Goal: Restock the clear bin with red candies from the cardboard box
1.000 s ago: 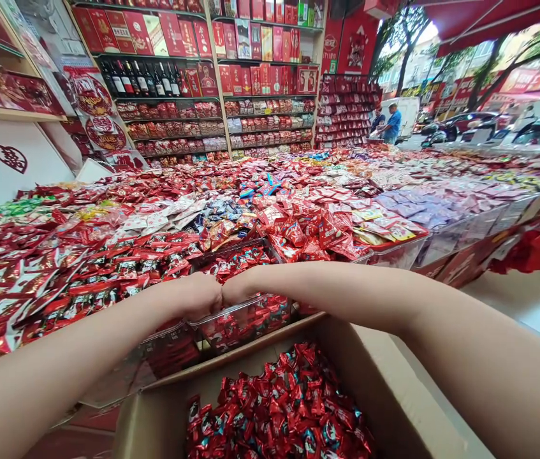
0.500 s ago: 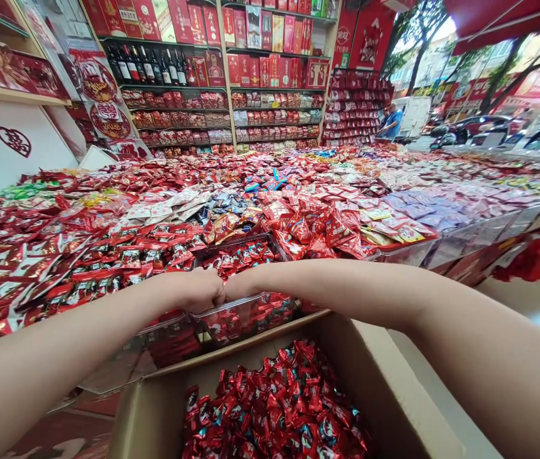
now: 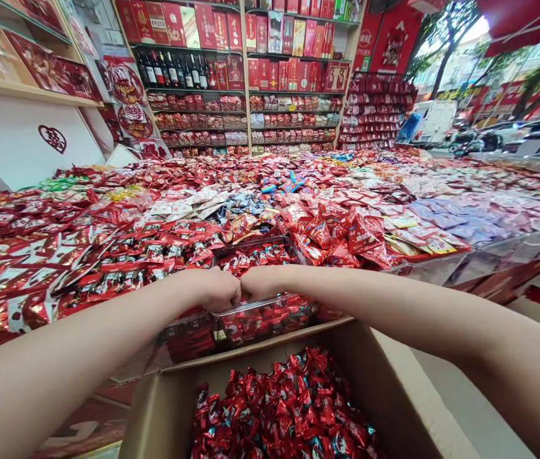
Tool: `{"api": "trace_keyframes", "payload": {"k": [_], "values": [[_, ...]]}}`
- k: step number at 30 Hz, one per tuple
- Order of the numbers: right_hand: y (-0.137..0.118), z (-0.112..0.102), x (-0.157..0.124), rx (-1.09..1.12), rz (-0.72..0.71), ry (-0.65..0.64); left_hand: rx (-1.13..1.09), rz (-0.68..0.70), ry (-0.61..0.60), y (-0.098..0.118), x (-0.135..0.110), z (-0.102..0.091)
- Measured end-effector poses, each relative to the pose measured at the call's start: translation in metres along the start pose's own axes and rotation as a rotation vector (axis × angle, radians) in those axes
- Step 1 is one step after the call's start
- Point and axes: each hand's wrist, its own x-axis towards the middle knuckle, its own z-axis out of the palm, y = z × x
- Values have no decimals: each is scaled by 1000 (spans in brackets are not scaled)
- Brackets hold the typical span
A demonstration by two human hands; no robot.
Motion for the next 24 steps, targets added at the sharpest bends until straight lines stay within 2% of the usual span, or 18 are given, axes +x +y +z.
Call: {"api": "trace_keyframes", "payload": {"k": [2, 4, 7, 9, 13, 17, 24], "values": [[-2, -5, -12, -182, 10, 90, -22, -20, -26, 0, 2, 0], [-7, -9, -31, -242, 7, 246, -53, -29, -43, 0, 5, 0], [-18, -7, -67, -165, -14, 439, -108, -22, -34, 0, 8, 1], [-26, 2, -90, -69, -27, 518, -151, -13, -37, 0, 10, 1], [-31, 35, -122, 91, -30, 481, -225, -14, -85, -3, 14, 0], [-21, 62, -125, 109, 37, 460, -260, -13, -118, -6, 19, -2], [-14, 70, -112, 112, 2, 545, -267, -43, -137, -2, 26, -7]]}}
